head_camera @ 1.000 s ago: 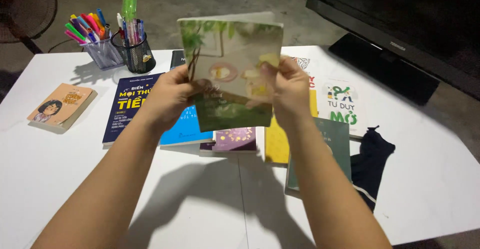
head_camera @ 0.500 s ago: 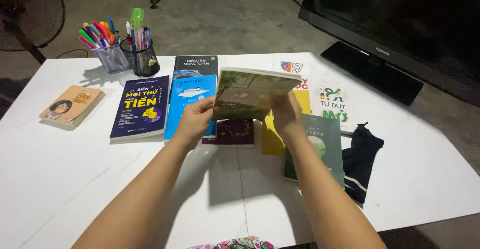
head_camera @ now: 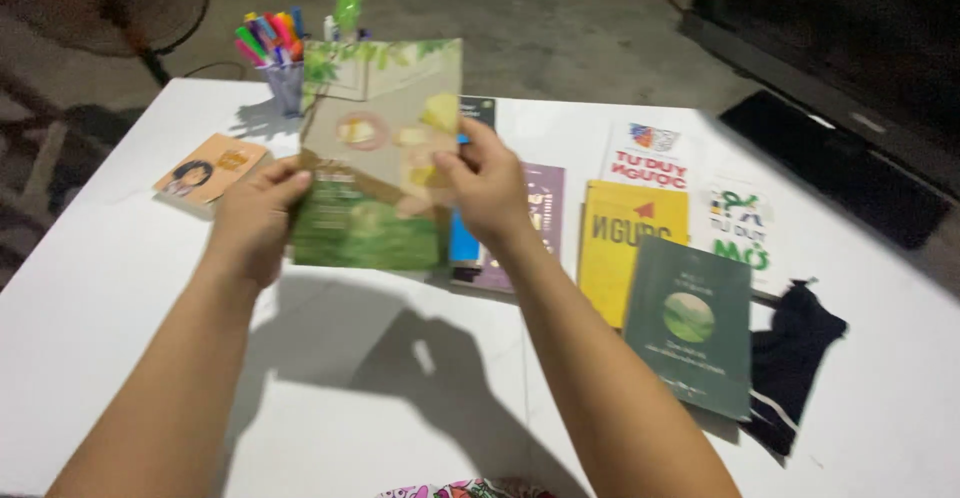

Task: The person picks up scattered books one by one and stacks them into a single pile on a desk.

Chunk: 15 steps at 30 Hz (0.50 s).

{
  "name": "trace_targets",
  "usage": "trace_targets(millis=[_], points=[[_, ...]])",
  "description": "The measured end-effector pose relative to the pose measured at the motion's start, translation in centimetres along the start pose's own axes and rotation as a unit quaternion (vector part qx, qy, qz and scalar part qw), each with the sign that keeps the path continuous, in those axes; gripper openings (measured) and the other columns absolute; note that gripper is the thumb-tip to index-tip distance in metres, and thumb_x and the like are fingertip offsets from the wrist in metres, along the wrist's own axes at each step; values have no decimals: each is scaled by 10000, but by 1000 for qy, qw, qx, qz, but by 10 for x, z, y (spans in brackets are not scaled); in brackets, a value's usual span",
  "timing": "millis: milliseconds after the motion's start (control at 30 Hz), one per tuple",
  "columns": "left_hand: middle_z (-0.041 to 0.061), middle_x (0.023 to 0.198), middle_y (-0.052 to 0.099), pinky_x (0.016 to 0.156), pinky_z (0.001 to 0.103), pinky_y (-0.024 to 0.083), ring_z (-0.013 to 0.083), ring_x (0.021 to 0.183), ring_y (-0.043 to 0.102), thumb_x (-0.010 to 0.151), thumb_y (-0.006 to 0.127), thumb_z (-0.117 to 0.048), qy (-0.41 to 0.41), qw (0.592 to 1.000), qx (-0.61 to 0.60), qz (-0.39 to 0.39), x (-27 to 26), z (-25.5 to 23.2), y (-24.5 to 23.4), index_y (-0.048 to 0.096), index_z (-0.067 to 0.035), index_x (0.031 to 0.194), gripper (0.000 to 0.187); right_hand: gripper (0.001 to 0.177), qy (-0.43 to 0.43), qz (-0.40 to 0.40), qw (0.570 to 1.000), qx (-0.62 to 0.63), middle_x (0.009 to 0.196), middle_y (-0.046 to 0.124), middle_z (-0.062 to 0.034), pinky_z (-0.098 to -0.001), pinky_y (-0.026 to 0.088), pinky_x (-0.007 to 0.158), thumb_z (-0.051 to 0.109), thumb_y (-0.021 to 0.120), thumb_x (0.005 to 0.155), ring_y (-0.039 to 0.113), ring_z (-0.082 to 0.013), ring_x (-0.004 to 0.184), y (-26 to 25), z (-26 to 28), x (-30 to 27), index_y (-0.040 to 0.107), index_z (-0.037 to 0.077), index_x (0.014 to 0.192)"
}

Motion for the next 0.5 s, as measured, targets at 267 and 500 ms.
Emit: trace_targets(millis=[267,500], points=[[126,1095,717,775,347,640,201,932,737,1050,457,-92,-37,973,14,-229,-20,1,-161,630,24,1243,284,579,-220,163,886,-374,1477,593,-148,-504,357,1174,210,748,788,488,-346,1410,130,-57,-20,651,186,1358],[136,1017,688,625,422,496,252,875,676,996,519,-71,-134,910,136,-368,-43,45,-230,701,38,1144,258,514,-141,232,812,-518,1533,489,-75,-618,300,1141,284,689,870,390,-292,1435,148,-87,-27,618,264,1379]])
Point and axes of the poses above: each hand's wrist, its own x-axis towards the middle knuckle, its own y-axis out of the palm, z = x × y, the point moved 4 cm from there along x, towards the middle knuckle
